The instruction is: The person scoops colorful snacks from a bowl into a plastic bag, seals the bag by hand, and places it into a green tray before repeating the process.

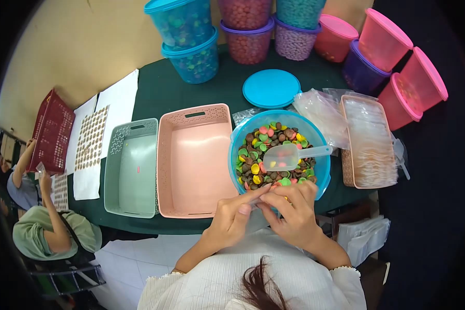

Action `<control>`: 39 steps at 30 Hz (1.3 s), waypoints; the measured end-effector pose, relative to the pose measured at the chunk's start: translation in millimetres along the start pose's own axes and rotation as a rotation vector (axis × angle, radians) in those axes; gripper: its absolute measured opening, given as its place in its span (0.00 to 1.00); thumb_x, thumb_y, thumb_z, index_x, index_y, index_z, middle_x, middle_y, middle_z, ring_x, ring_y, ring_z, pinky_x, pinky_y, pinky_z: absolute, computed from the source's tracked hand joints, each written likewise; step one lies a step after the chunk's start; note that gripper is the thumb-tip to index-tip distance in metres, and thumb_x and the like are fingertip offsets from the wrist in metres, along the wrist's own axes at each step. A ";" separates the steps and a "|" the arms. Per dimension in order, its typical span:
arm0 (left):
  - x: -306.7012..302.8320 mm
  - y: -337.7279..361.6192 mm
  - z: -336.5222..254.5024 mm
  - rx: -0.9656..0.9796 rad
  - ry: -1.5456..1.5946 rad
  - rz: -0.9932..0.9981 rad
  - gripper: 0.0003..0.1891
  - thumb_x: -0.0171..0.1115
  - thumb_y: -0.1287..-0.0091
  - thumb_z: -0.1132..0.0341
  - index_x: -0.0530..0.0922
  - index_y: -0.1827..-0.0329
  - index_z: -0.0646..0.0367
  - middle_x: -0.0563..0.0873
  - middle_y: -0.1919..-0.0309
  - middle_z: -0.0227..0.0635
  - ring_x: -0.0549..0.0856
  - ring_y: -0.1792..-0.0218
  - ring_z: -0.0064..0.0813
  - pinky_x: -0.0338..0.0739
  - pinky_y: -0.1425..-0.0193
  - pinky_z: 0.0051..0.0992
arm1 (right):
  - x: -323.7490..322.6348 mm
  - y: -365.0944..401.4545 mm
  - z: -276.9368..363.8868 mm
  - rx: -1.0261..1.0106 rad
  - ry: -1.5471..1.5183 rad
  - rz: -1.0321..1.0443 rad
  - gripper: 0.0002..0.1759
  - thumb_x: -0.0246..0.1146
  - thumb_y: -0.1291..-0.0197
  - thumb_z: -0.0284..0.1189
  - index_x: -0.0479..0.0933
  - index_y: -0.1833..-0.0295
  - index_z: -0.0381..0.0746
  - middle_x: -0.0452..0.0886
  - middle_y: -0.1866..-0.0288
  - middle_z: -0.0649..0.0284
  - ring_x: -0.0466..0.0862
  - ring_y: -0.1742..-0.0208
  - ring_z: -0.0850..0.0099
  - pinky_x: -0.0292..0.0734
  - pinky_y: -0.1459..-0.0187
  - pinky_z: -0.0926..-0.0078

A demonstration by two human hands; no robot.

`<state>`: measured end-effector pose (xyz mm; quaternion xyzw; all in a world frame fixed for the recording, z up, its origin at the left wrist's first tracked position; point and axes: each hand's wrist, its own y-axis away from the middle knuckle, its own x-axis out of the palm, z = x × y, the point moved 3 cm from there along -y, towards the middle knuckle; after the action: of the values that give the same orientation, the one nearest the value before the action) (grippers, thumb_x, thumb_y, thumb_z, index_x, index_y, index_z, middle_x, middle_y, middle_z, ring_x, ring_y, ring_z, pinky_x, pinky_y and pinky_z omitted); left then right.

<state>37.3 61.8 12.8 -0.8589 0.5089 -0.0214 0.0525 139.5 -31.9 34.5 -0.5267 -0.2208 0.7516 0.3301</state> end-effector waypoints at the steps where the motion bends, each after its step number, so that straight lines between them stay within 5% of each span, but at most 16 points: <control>1: -2.1 -0.5 -1.9 0.043 -0.084 0.007 0.28 0.36 0.30 0.50 0.69 0.44 0.70 0.80 0.54 0.49 0.81 0.56 0.35 0.74 0.53 0.29 | 0.4 -6.3 2.0 0.031 -0.128 0.120 0.13 0.70 0.63 0.25 0.76 0.68 0.45 0.73 0.62 0.69 0.70 0.61 0.66 0.62 0.58 0.67; 17: -8.1 0.3 -14.3 0.076 -0.296 -0.028 0.19 0.47 0.33 0.62 0.71 0.46 0.68 0.81 0.58 0.48 0.83 0.58 0.38 0.75 0.54 0.29 | -2.3 -30.4 1.5 -0.101 -0.310 0.358 0.09 0.65 0.58 0.24 0.74 0.68 0.38 0.74 0.64 0.64 0.74 0.65 0.67 0.67 0.61 0.70; 19: -12.4 -2.3 -17.3 0.148 -0.182 -0.194 0.33 0.43 0.35 0.44 0.71 0.47 0.71 0.83 0.64 0.49 0.83 0.60 0.38 0.76 0.57 0.29 | -2.4 -33.5 -8.4 0.003 -0.416 0.355 0.08 0.65 0.56 0.23 0.75 0.68 0.37 0.77 0.66 0.62 0.77 0.65 0.65 0.70 0.61 0.71; 20: -18.4 -0.6 -18.0 0.152 -0.187 -0.208 0.33 0.43 0.35 0.44 0.71 0.47 0.71 0.83 0.64 0.49 0.83 0.60 0.38 0.76 0.57 0.29 | -3.3 -35.7 -13.1 -0.011 -0.423 0.359 0.08 0.65 0.56 0.23 0.75 0.68 0.37 0.77 0.66 0.62 0.77 0.65 0.65 0.70 0.61 0.71; 22: -42.9 11.9 -19.4 0.145 -0.251 -0.230 0.28 0.56 0.39 0.56 0.68 0.43 0.69 0.80 0.54 0.48 0.79 0.51 0.36 0.71 0.46 0.32 | -5.7 -39.7 -32.3 0.223 -0.565 0.307 0.07 0.64 0.55 0.21 0.75 0.68 0.35 0.80 0.69 0.60 0.81 0.65 0.65 0.73 0.61 0.73; 28: -63.4 49.1 -6.6 0.087 -0.143 -0.335 0.43 0.75 0.62 0.52 0.69 0.44 0.68 0.80 0.55 0.48 0.80 0.52 0.37 0.71 0.46 0.34 | 3.1 -41.3 -68.7 0.475 -0.745 0.153 0.03 0.61 0.50 0.18 0.74 0.68 0.31 0.82 0.66 0.57 0.80 0.67 0.78 0.75 0.65 0.81; 30: -54.7 54.2 5.8 0.077 -0.051 -0.369 0.40 0.77 0.63 0.58 0.70 0.46 0.68 0.81 0.59 0.43 0.80 0.54 0.35 0.72 0.48 0.32 | 6.0 -45.0 -71.8 0.541 -0.845 0.078 0.04 0.61 0.48 0.19 0.74 0.67 0.30 0.82 0.65 0.57 0.79 0.68 0.79 0.74 0.65 0.82; 31: -48.1 53.0 9.2 0.069 -0.029 -0.464 0.28 0.73 0.56 0.67 0.74 0.52 0.69 0.81 0.63 0.39 0.81 0.57 0.30 0.74 0.50 0.28 | 7.5 -45.4 -73.8 0.529 -0.849 0.099 0.04 0.60 0.47 0.20 0.73 0.66 0.31 0.81 0.65 0.57 0.78 0.68 0.80 0.74 0.65 0.82; 32: -44.9 52.0 12.9 0.071 -0.031 -0.467 0.28 0.73 0.56 0.67 0.74 0.52 0.69 0.81 0.63 0.39 0.81 0.57 0.30 0.74 0.50 0.28 | 6.7 -46.0 -75.4 0.525 -0.851 0.099 0.04 0.60 0.47 0.20 0.73 0.66 0.31 0.81 0.65 0.57 0.78 0.68 0.80 0.74 0.65 0.82; 35: -43.4 47.7 17.1 0.042 -0.041 -0.652 0.06 0.61 0.46 0.78 0.77 0.66 0.68 0.81 0.69 0.36 0.80 0.64 0.24 0.74 0.54 0.24 | 9.1 -43.3 -76.7 0.534 -0.830 0.239 0.03 0.59 0.46 0.19 0.73 0.65 0.32 0.81 0.65 0.59 0.78 0.67 0.79 0.74 0.64 0.82; 39: -45.9 42.5 16.8 0.105 -0.078 -0.762 0.04 0.60 0.46 0.78 0.77 0.67 0.66 0.79 0.72 0.35 0.79 0.67 0.22 0.74 0.56 0.23 | 14.8 -37.7 -78.6 0.620 -1.080 0.252 0.06 0.60 0.47 0.19 0.72 0.63 0.31 0.80 0.66 0.60 0.79 0.66 0.79 0.74 0.62 0.82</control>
<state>-20.2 83.0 -7.9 -0.9828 0.1492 -0.0325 0.1041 219.7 3.4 23.2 0.0250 -0.0647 0.9734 0.2184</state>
